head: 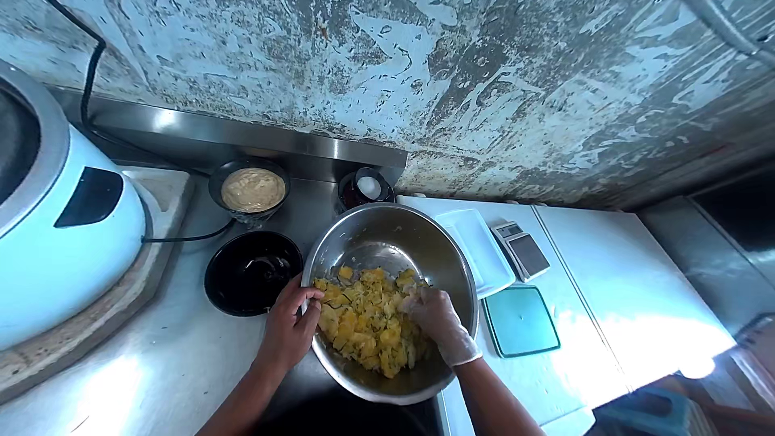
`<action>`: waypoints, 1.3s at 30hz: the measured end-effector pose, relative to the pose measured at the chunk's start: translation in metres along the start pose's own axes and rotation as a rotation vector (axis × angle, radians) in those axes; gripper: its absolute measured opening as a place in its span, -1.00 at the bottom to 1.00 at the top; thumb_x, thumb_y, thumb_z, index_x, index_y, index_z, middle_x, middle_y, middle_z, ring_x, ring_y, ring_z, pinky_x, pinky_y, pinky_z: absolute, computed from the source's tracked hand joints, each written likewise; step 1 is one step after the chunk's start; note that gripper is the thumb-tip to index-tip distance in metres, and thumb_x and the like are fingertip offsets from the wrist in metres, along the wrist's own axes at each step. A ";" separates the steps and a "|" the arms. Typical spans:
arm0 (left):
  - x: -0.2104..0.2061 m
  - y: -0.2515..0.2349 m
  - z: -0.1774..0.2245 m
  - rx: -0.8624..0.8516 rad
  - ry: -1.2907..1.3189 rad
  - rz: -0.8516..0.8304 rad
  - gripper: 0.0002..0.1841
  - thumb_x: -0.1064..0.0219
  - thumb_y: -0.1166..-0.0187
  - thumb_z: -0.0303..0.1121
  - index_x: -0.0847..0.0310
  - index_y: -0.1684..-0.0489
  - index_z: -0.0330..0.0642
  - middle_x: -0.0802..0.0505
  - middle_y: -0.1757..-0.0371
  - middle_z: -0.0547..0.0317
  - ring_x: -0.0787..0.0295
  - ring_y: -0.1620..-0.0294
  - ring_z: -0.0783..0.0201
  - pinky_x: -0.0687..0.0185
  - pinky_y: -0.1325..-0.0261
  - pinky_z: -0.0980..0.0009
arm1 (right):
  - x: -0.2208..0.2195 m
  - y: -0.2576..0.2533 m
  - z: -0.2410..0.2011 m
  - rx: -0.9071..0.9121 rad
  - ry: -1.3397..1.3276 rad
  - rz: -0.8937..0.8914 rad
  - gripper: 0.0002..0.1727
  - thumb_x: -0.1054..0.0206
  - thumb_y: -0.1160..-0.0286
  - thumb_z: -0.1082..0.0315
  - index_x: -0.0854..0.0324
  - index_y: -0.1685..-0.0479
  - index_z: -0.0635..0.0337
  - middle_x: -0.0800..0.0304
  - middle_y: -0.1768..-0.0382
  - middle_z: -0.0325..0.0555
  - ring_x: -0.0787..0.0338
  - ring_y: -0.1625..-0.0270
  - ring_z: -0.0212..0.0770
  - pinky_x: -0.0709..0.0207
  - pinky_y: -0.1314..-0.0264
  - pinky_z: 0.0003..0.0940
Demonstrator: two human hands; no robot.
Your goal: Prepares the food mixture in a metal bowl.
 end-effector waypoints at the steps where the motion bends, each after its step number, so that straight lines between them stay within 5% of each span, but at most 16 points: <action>1: 0.000 0.000 0.000 -0.002 0.000 -0.003 -0.69 -0.12 -0.47 -0.21 -0.81 0.15 -0.04 -0.70 -0.47 0.00 -0.57 -0.54 0.19 -0.57 -0.46 0.21 | 0.005 0.001 0.000 -0.011 -0.146 -0.022 -0.62 -0.42 -0.53 0.19 -0.75 -0.23 0.19 -0.86 0.01 0.01 -0.85 -0.02 -0.12 -0.73 -0.18 -0.08; 4: 0.000 0.000 -0.001 -0.002 0.001 -0.008 -0.70 -0.12 -0.48 -0.21 -0.80 0.15 -0.02 -0.69 -0.47 -0.01 -0.57 -0.54 0.19 -0.59 -0.43 0.19 | 0.025 0.005 0.002 -0.063 -0.476 -0.008 -0.70 -0.39 -0.57 0.38 -0.72 -0.22 0.27 -0.90 0.05 0.02 -0.93 0.10 -0.13 -0.86 -0.06 -0.20; 11: 0.000 -0.001 0.000 -0.001 -0.003 -0.010 -0.72 -0.12 -0.43 -0.21 -0.79 0.21 0.00 -0.69 -0.47 0.00 -0.58 -0.52 0.20 -0.58 -0.40 0.21 | 0.033 0.008 0.002 -0.090 -0.346 0.004 -0.77 -0.34 -0.59 0.38 -0.74 -0.11 0.24 -0.89 0.25 -0.07 -0.92 0.27 -0.20 -0.85 0.09 -0.27; 16: 0.000 -0.001 0.000 -0.014 -0.008 -0.006 -0.72 -0.12 -0.44 -0.22 -0.79 0.20 0.00 -0.69 -0.47 -0.02 -0.58 -0.52 0.20 -0.58 -0.41 0.22 | 0.031 0.007 -0.003 -0.102 -0.326 0.002 -0.71 -0.25 -0.65 0.42 -0.68 -0.26 0.21 -0.90 0.24 -0.09 -0.91 0.29 -0.22 -0.86 0.10 -0.28; 19: -0.001 -0.001 -0.002 0.005 0.003 -0.017 -0.72 -0.13 -0.45 -0.21 -0.79 0.19 0.00 -0.66 -0.50 -0.02 -0.57 -0.54 0.18 -0.57 -0.43 0.20 | 0.037 0.005 -0.010 -0.031 -0.260 -0.011 -0.66 -0.36 -0.58 0.32 -0.72 -0.29 0.11 -0.91 0.15 -0.13 -0.90 0.19 -0.25 -0.81 0.02 -0.25; 22: -0.001 -0.001 -0.004 0.054 0.046 -0.025 -0.74 -0.15 -0.43 -0.24 -0.79 0.18 -0.02 -0.62 -0.55 -0.07 -0.53 -0.57 0.16 -0.57 -0.44 0.17 | 0.048 0.003 -0.017 0.067 -0.331 -0.081 -0.71 -0.47 -0.52 0.23 -0.82 -0.12 0.14 -0.90 0.03 -0.10 -0.85 -0.02 -0.24 -0.72 -0.17 -0.20; 25: -0.001 -0.001 -0.002 0.024 0.038 -0.020 -0.73 -0.15 -0.42 -0.24 -0.80 0.18 -0.02 -0.65 -0.52 -0.05 -0.56 -0.54 0.18 -0.58 -0.42 0.20 | 0.060 -0.019 0.023 -0.027 -0.450 0.087 -0.73 -0.37 -0.63 0.16 -0.83 0.10 0.18 -0.85 0.26 -0.08 -0.78 0.21 -0.21 -0.66 0.10 -0.18; 29: -0.001 0.000 0.001 -0.012 0.007 0.001 -0.71 -0.13 -0.45 -0.23 -0.80 0.17 -0.03 -0.69 -0.47 -0.03 -0.60 -0.50 0.22 -0.61 -0.39 0.28 | 0.031 -0.020 0.072 -0.313 -0.474 0.281 -0.54 -0.25 -0.73 -0.01 -0.72 -0.22 0.22 -0.80 -0.16 0.13 -0.75 -0.25 0.01 -0.58 -0.35 0.08; 33: -0.002 0.003 0.003 -0.015 -0.010 0.032 -0.69 -0.09 -0.46 -0.24 -0.80 0.18 -0.07 -0.73 -0.39 -0.07 -0.65 -0.43 0.16 -0.60 -0.37 0.24 | -0.030 0.005 0.068 -0.479 -0.637 0.079 -0.33 -0.01 -0.82 -0.16 -0.41 -0.69 0.11 -0.36 -0.72 0.07 -0.29 -0.79 -0.01 -0.20 -0.77 0.14; 35: -0.001 0.000 0.004 -0.028 -0.028 0.023 -0.69 -0.09 -0.46 -0.23 -0.80 0.20 -0.06 -0.76 -0.34 -0.06 -0.66 -0.40 0.17 -0.60 -0.36 0.23 | -0.054 0.008 0.065 -0.543 -0.785 -0.055 -0.28 -0.16 -0.69 -0.23 -0.37 -0.71 -0.03 -0.39 -0.70 -0.01 -0.36 -0.74 -0.02 -0.31 -0.67 0.22; 37: -0.001 -0.006 0.002 -0.025 -0.029 0.008 -0.69 -0.09 -0.46 -0.22 -0.80 0.18 -0.03 -0.77 -0.32 -0.01 -0.67 -0.39 0.21 -0.61 -0.34 0.25 | -0.070 0.002 0.058 -0.577 -0.939 -0.126 -0.33 -0.29 -0.57 -0.20 -0.48 -0.57 -0.06 -0.64 -0.46 0.00 -0.64 -0.48 0.00 -0.56 -0.39 0.21; 39: -0.001 -0.009 -0.001 -0.014 -0.030 -0.009 -0.69 -0.09 -0.46 -0.21 -0.80 0.17 -0.03 -0.77 -0.32 0.02 -0.67 -0.38 0.24 -0.62 -0.32 0.27 | -0.077 0.000 0.044 -0.615 -1.082 -0.145 -0.37 -0.37 -0.49 -0.15 -0.51 -0.48 -0.03 -0.70 -0.33 0.03 -0.71 -0.35 0.03 -0.61 -0.27 0.22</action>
Point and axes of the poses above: each hand's wrist, its own y-axis away from the middle knuckle, its own x-axis out of the back of the hand, z = x × y, the point moved 10 cm from there along -y, towards the middle knuckle
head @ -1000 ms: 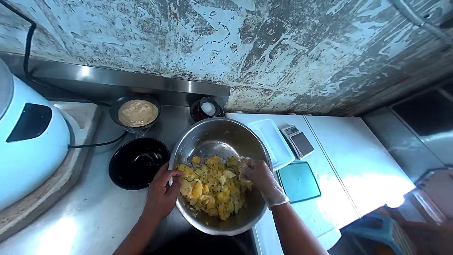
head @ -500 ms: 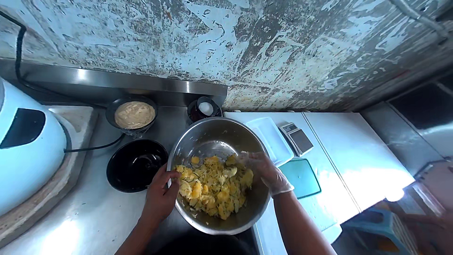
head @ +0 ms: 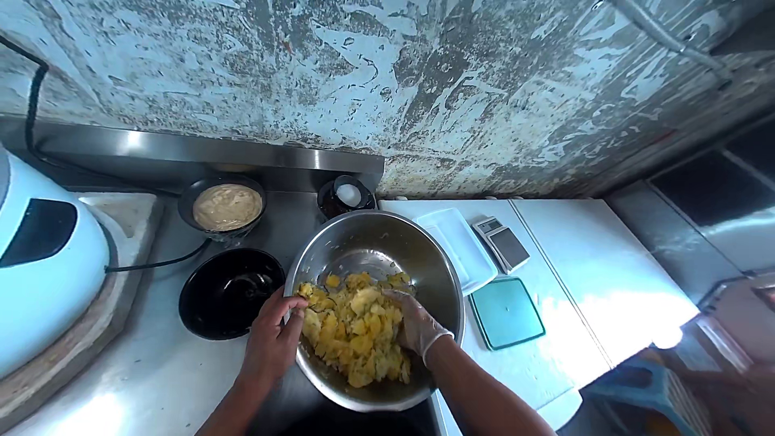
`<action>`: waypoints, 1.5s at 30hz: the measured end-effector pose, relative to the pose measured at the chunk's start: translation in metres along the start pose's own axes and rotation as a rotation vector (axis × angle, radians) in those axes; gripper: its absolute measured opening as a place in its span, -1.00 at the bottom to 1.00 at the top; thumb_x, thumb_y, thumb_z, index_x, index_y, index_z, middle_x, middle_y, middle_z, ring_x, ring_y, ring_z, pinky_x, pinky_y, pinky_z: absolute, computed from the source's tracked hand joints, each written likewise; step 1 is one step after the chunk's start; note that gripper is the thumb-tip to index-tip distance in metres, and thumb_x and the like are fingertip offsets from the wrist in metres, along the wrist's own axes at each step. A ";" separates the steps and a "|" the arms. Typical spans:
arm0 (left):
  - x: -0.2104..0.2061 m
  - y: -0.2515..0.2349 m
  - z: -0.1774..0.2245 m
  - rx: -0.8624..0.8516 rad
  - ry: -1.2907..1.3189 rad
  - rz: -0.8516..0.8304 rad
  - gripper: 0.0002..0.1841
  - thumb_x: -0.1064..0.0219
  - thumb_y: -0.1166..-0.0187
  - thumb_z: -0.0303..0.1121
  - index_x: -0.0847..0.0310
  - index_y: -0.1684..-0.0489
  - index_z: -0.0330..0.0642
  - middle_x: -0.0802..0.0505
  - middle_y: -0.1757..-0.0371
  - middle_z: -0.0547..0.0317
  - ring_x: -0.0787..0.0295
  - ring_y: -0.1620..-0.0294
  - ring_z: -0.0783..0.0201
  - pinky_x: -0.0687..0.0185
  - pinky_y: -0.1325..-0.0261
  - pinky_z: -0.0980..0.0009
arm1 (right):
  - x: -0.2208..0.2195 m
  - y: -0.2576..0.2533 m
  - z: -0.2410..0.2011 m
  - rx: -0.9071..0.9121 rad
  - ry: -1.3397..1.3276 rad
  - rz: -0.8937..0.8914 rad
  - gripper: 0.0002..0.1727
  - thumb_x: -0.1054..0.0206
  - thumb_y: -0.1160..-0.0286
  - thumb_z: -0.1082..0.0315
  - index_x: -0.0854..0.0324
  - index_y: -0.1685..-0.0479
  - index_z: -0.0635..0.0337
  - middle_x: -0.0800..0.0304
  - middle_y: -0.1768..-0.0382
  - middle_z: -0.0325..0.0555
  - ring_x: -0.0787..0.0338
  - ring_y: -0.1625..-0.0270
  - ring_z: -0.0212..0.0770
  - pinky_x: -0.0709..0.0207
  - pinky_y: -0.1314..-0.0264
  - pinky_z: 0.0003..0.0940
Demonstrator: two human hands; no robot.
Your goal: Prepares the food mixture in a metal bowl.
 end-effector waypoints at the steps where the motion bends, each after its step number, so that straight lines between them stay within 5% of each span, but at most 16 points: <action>1: 0.000 0.000 -0.001 0.008 -0.003 -0.010 -0.69 -0.10 -0.46 -0.21 -0.80 0.17 -0.02 -0.76 -0.34 0.03 -0.66 -0.40 0.25 -0.62 -0.33 0.26 | -0.008 0.005 -0.005 0.010 -0.045 -0.002 -0.37 -0.42 -0.47 -0.10 -0.51 -0.48 -0.04 -0.68 -0.35 0.01 -0.69 -0.38 0.03 -0.59 -0.30 0.22; 4: 0.000 0.000 -0.002 0.018 -0.004 -0.034 -0.70 -0.11 -0.50 -0.20 -0.80 0.17 -0.03 -0.74 -0.40 0.03 -0.65 -0.43 0.23 -0.61 -0.37 0.21 | -0.036 0.025 -0.037 0.224 -0.044 -0.105 -0.42 -0.39 -0.55 0.18 -0.47 -0.60 -0.08 -0.62 -0.48 -0.01 -0.64 -0.46 0.01 -0.59 -0.36 0.17; 7: 0.000 0.000 -0.004 0.043 0.035 -0.050 -0.70 -0.13 -0.51 -0.22 -0.81 0.14 -0.05 -0.71 -0.45 -0.02 -0.62 -0.48 0.19 -0.61 -0.41 0.17 | -0.059 0.059 -0.070 0.561 0.393 -0.248 -0.37 -0.31 -0.52 0.33 -0.46 -0.67 0.04 -0.59 -0.55 -0.02 -0.67 -0.47 -0.17 -0.63 -0.43 -0.15; 11: -0.001 -0.001 -0.005 0.068 0.122 -0.039 -0.75 -0.16 -0.50 -0.27 -0.80 0.18 -0.04 -0.71 -0.44 -0.02 -0.59 -0.52 0.18 -0.58 -0.45 0.18 | -0.054 0.095 -0.092 0.713 0.811 -0.052 -0.72 -0.24 -0.68 0.19 -0.83 -0.02 0.09 -0.90 0.07 -0.19 -0.84 -0.01 -0.32 -0.70 -0.16 -0.21; 14: -0.001 0.000 -0.006 0.086 0.106 -0.052 -0.74 -0.16 -0.50 -0.24 -0.79 0.17 -0.04 -0.69 -0.48 -0.02 -0.56 -0.55 0.14 -0.56 -0.47 0.10 | -0.032 0.105 -0.101 0.744 0.771 0.210 -0.72 -0.37 -0.56 0.12 -0.74 0.39 0.11 -0.72 0.50 -0.20 -0.73 0.39 -0.24 -0.65 0.23 -0.13; 16: -0.001 0.000 -0.005 0.071 0.061 -0.054 -0.72 -0.14 -0.50 -0.22 -0.80 0.16 -0.04 -0.70 -0.47 -0.02 -0.57 -0.55 0.13 -0.56 -0.46 0.08 | -0.019 0.093 -0.096 0.677 0.823 0.278 -0.72 -0.36 -0.54 0.14 -0.69 0.41 0.15 -0.65 0.51 -0.12 -0.68 0.39 -0.14 -0.59 0.24 -0.04; 19: -0.001 -0.002 -0.004 0.036 0.036 -0.046 -0.70 -0.12 -0.52 -0.20 -0.81 0.15 -0.03 -0.72 -0.43 0.00 -0.61 -0.49 0.18 -0.60 -0.42 0.15 | -0.012 0.081 -0.089 0.637 0.884 0.220 -0.76 -0.28 -0.60 0.17 -0.69 0.08 0.15 -0.77 0.26 -0.08 -0.78 0.16 -0.14 -0.68 0.01 -0.05; 21: -0.001 0.001 -0.007 0.071 0.075 -0.052 -0.72 -0.14 -0.53 -0.21 -0.81 0.14 -0.03 -0.68 -0.49 -0.01 -0.59 -0.52 0.19 -0.60 -0.42 0.17 | -0.008 0.101 -0.096 0.756 0.708 0.275 -0.76 -0.35 -0.62 0.19 -0.73 0.25 0.19 -0.79 0.44 -0.14 -0.80 0.38 -0.23 -0.73 0.25 -0.22; 23: -0.002 0.002 -0.009 0.079 0.102 -0.050 -0.72 -0.14 -0.52 -0.21 -0.80 0.15 -0.03 -0.67 -0.51 0.00 -0.58 -0.53 0.19 -0.60 -0.42 0.16 | -0.002 0.111 -0.099 0.832 0.566 0.353 -0.66 -0.40 -0.58 0.18 -0.67 0.54 0.18 -0.62 0.66 -0.19 -0.63 0.59 -0.28 -0.57 0.46 -0.27; 25: -0.001 0.000 -0.005 0.040 0.072 -0.033 -0.72 -0.13 -0.51 -0.21 -0.81 0.16 -0.03 -0.72 -0.44 0.03 -0.61 -0.49 0.20 -0.60 -0.42 0.15 | 0.001 0.090 -0.094 0.778 0.620 0.395 -0.59 -0.37 -0.58 0.12 -0.64 0.62 0.17 -0.56 0.67 -0.17 -0.59 0.55 -0.22 -0.52 0.39 -0.14; 30: 0.001 0.001 -0.004 0.025 0.039 -0.033 -0.71 -0.12 -0.49 -0.20 -0.81 0.14 0.01 -0.74 -0.40 0.05 -0.63 -0.47 0.22 -0.60 -0.40 0.21 | -0.012 0.038 -0.077 0.650 0.729 0.245 -0.69 -0.28 -0.65 0.14 -0.80 0.02 0.17 -0.86 0.10 -0.03 -0.82 -0.03 -0.13 -0.67 -0.19 -0.03; 34: -0.001 0.000 -0.004 0.024 0.051 -0.033 -0.72 -0.14 -0.48 -0.23 -0.81 0.14 0.00 -0.73 -0.43 0.06 -0.61 -0.49 0.24 -0.59 -0.42 0.22 | -0.035 0.027 -0.077 0.656 1.069 0.300 -0.60 -0.20 -0.63 0.19 -0.72 -0.36 -0.01 -0.82 -0.24 -0.03 -0.78 -0.32 -0.03 -0.61 -0.41 0.12; 37: 0.000 -0.001 -0.004 0.011 0.045 -0.029 -0.72 -0.14 -0.47 -0.24 -0.81 0.15 -0.01 -0.73 -0.42 0.04 -0.63 -0.47 0.26 -0.61 -0.39 0.28 | -0.059 0.011 -0.054 0.635 1.330 0.116 -0.40 -0.20 -0.58 0.19 -0.47 -0.68 -0.08 -0.65 -0.51 -0.04 -0.64 -0.54 -0.02 -0.49 -0.58 0.15; 42: 0.000 -0.001 -0.004 0.005 0.046 -0.035 -0.72 -0.14 -0.47 -0.23 -0.80 0.14 -0.01 -0.72 -0.44 0.04 -0.62 -0.47 0.25 -0.61 -0.39 0.27 | -0.046 0.011 -0.051 0.663 1.004 0.033 -0.51 -0.39 -0.49 0.17 -0.68 -0.42 0.10 -0.79 -0.29 0.01 -0.74 -0.39 -0.13 -0.56 -0.51 -0.07; 45: 0.000 0.000 -0.003 -0.004 0.042 -0.033 -0.71 -0.13 -0.47 -0.23 -0.81 0.13 -0.02 -0.71 -0.46 0.02 -0.60 -0.51 0.22 -0.60 -0.42 0.22 | -0.029 0.009 -0.054 0.617 0.767 0.071 -0.52 -0.48 -0.42 0.22 -0.70 -0.36 0.13 -0.83 -0.19 0.00 -0.83 -0.19 -0.16 -0.71 -0.29 -0.12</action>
Point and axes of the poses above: each hand's wrist, its own y-axis away from the middle knuckle, its own x-axis out of the back of the hand, z = x × y, the point moved 10 cm from there along -y, towards the middle knuckle
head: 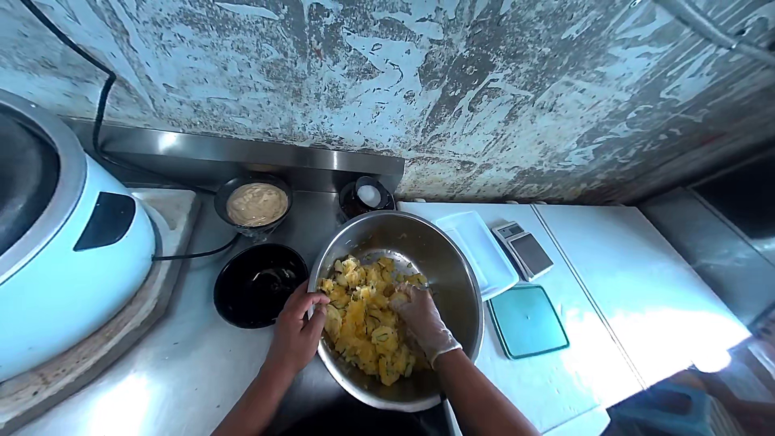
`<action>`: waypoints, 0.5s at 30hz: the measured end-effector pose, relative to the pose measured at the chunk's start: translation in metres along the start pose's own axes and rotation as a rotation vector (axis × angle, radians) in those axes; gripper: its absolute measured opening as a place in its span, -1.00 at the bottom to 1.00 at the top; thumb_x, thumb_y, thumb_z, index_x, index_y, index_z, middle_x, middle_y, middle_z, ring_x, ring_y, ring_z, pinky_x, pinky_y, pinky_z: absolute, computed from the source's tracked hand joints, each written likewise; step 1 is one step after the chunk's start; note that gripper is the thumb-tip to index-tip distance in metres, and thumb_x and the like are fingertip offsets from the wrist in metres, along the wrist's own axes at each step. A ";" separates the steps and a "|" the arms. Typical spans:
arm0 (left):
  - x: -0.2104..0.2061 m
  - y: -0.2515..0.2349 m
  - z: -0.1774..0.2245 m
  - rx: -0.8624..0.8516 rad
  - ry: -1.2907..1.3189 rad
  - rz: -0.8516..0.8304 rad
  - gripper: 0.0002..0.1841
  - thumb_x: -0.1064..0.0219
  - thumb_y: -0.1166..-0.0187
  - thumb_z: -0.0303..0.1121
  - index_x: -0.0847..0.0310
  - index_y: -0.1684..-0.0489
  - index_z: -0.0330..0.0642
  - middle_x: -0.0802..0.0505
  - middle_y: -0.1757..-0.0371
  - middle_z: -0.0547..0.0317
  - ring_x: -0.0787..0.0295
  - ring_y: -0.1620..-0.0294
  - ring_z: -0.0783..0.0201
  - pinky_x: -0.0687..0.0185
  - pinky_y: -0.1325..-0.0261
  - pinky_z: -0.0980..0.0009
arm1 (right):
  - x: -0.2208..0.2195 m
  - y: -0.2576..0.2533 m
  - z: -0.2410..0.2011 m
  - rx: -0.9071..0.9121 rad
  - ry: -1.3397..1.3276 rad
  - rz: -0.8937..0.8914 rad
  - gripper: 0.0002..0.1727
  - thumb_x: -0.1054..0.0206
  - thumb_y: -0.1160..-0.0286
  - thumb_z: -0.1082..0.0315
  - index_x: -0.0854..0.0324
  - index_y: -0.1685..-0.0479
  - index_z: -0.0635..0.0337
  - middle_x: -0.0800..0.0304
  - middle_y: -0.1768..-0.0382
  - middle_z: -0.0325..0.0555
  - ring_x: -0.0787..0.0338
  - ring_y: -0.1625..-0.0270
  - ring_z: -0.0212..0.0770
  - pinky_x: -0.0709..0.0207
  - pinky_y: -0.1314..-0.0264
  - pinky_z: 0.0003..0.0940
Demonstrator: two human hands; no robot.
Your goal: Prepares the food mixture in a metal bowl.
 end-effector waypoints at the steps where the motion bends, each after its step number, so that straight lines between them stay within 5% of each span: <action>1: 0.000 0.000 0.000 -0.003 0.000 0.004 -0.71 -0.13 -0.47 -0.23 -0.81 0.13 -0.01 -0.72 -0.45 0.03 -0.60 -0.50 0.23 -0.60 -0.42 0.24 | 0.002 0.001 0.001 -0.013 -0.033 0.002 -0.51 -0.47 -0.44 0.23 -0.68 -0.38 0.14 -0.82 -0.20 0.02 -0.84 -0.17 -0.15 -0.74 -0.23 -0.13; 6: -0.001 0.000 0.003 0.003 -0.009 -0.009 -0.71 -0.13 -0.46 -0.24 -0.80 0.14 -0.02 -0.72 -0.44 0.02 -0.61 -0.49 0.23 -0.59 -0.41 0.26 | 0.000 0.003 -0.008 0.048 0.078 0.000 -0.48 -0.36 -0.53 0.27 -0.61 -0.50 0.18 -0.74 -0.39 0.06 -0.72 -0.43 -0.14 -0.55 -0.52 -0.15; 9: 0.000 0.001 0.003 0.006 -0.012 -0.002 -0.71 -0.13 -0.45 -0.24 -0.80 0.14 -0.02 -0.71 -0.45 0.02 -0.60 -0.50 0.22 -0.58 -0.43 0.23 | 0.004 0.003 -0.010 0.053 0.074 0.028 -0.54 -0.30 -0.52 0.37 -0.68 -0.43 0.17 -0.79 -0.29 0.06 -0.76 -0.35 -0.12 -0.59 -0.46 -0.12; 15: 0.000 0.001 0.001 0.019 -0.018 -0.003 -0.71 -0.12 -0.49 -0.24 -0.80 0.13 -0.03 -0.71 -0.45 0.03 -0.60 -0.50 0.23 -0.58 -0.43 0.25 | 0.023 0.008 -0.019 0.021 0.022 -0.017 -0.65 -0.38 -0.56 0.23 -0.74 -0.22 0.17 -0.85 -0.02 0.02 -0.85 -0.04 -0.15 -0.72 -0.19 -0.10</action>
Point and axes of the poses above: each hand's wrist, its own y-axis away from the middle knuckle, its own x-axis out of the back of the hand, z = x × y, the point moved 10 cm from there along -y, towards the middle knuckle
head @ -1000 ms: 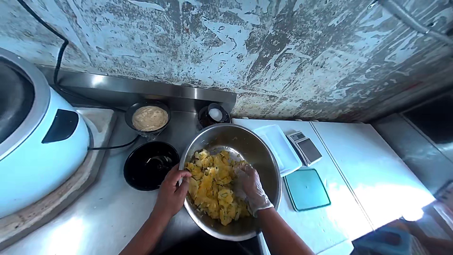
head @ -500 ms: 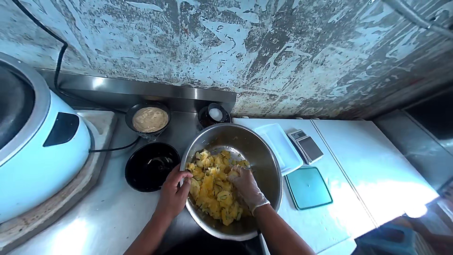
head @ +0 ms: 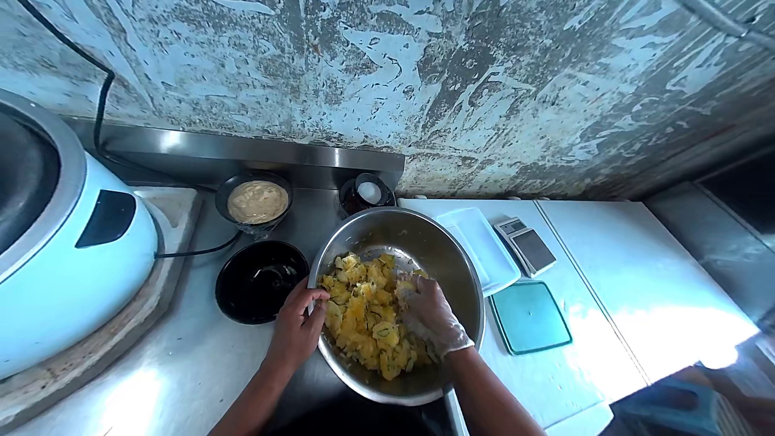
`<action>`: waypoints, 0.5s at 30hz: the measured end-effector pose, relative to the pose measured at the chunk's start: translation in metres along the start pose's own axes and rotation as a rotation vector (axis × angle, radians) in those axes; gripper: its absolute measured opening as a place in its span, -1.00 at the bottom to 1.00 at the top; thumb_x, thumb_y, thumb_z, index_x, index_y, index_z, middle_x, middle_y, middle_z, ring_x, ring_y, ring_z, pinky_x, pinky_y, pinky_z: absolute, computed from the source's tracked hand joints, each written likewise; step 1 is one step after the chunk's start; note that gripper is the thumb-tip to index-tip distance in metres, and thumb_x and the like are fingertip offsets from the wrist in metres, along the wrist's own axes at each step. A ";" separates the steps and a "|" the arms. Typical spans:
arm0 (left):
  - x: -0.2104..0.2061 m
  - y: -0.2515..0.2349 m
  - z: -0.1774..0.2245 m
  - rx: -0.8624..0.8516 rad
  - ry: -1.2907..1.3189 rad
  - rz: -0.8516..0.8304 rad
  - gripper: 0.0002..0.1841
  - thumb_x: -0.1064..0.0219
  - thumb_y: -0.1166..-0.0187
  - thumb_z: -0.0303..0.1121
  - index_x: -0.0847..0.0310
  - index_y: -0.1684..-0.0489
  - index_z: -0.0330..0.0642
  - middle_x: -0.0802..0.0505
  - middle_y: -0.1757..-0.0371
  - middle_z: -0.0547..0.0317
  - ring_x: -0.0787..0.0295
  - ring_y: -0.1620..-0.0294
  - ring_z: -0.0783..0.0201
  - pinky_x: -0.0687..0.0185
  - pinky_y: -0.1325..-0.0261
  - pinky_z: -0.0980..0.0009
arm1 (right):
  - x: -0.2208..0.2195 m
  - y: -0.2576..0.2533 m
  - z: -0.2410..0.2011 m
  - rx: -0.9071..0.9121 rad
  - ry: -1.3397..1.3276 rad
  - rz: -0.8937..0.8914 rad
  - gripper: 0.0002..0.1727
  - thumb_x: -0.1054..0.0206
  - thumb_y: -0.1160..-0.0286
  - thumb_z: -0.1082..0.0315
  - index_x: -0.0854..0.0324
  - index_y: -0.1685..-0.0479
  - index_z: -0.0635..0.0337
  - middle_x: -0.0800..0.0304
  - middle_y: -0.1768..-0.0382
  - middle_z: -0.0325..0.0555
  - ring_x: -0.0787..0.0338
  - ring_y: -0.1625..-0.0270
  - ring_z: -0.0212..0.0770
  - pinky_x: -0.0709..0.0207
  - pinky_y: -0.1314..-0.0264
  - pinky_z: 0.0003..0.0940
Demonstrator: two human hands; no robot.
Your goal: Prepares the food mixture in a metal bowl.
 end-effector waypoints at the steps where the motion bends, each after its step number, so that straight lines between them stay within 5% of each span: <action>1: 0.000 0.001 0.000 0.005 -0.004 -0.004 -0.71 -0.12 -0.50 -0.24 -0.80 0.12 -0.03 -0.71 -0.46 0.03 -0.60 -0.50 0.23 -0.58 -0.43 0.24 | 0.002 0.005 -0.003 -0.016 0.027 -0.031 -0.66 -0.36 -0.58 0.24 -0.74 -0.23 0.18 -0.85 -0.02 0.03 -0.84 -0.03 -0.13 -0.72 -0.19 -0.09; 4: -0.001 -0.001 0.001 0.031 0.034 -0.026 -0.73 -0.14 -0.50 -0.24 -0.79 0.13 -0.05 -0.67 -0.51 -0.02 -0.54 -0.57 0.17 -0.55 -0.50 0.16 | 0.026 0.028 -0.033 0.011 0.122 -0.012 -0.51 -0.45 -0.50 0.24 -0.65 -0.45 0.04 -0.78 -0.31 -0.02 -0.78 -0.30 -0.13 -0.64 -0.40 -0.02; 7: -0.001 0.002 -0.002 0.055 0.114 -0.020 -0.76 -0.18 -0.47 -0.26 -0.78 0.17 -0.05 -0.66 -0.49 -0.03 -0.55 -0.56 0.18 -0.59 -0.44 0.19 | 0.043 0.052 -0.067 0.114 0.184 -0.046 -0.31 -0.43 -0.51 0.30 -0.42 -0.71 -0.16 -0.38 -0.74 -0.22 -0.49 -0.66 -0.20 -0.47 -0.64 -0.04; 10: -0.002 0.001 -0.002 0.070 0.117 -0.028 -0.77 -0.18 -0.45 -0.28 -0.77 0.17 -0.06 -0.62 -0.55 -0.04 -0.51 -0.60 0.19 -0.57 -0.48 0.21 | 0.042 0.051 -0.058 0.086 0.205 -0.071 -0.53 -0.31 -0.63 0.32 -0.58 -0.54 -0.04 -0.76 -0.31 -0.07 -0.77 -0.28 -0.13 -0.64 -0.36 -0.01; 12: -0.002 0.000 -0.001 0.070 0.075 -0.038 -0.74 -0.16 -0.45 -0.27 -0.78 0.15 -0.08 -0.61 -0.56 -0.06 -0.51 -0.60 0.17 -0.57 -0.47 0.20 | 0.033 0.045 -0.038 0.020 0.178 -0.112 -0.62 -0.25 -0.67 0.31 -0.64 -0.42 0.07 -0.84 -0.08 -0.02 -0.83 -0.09 -0.11 -0.68 -0.23 -0.02; 15: -0.001 0.001 -0.002 0.052 0.030 -0.027 -0.73 -0.14 -0.46 -0.25 -0.79 0.16 -0.05 -0.66 -0.51 -0.03 -0.56 -0.56 0.19 -0.61 -0.43 0.20 | 0.022 0.043 -0.020 -0.035 0.130 -0.163 -0.59 -0.21 -0.68 0.31 -0.55 -0.48 0.12 -0.86 -0.04 -0.06 -0.87 -0.02 -0.18 -0.74 -0.19 -0.11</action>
Point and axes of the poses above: each hand's wrist, its own y-axis away from the middle knuckle, its own x-axis out of the back of the hand, z = x × y, the point moved 10 cm from there along -y, towards the middle knuckle
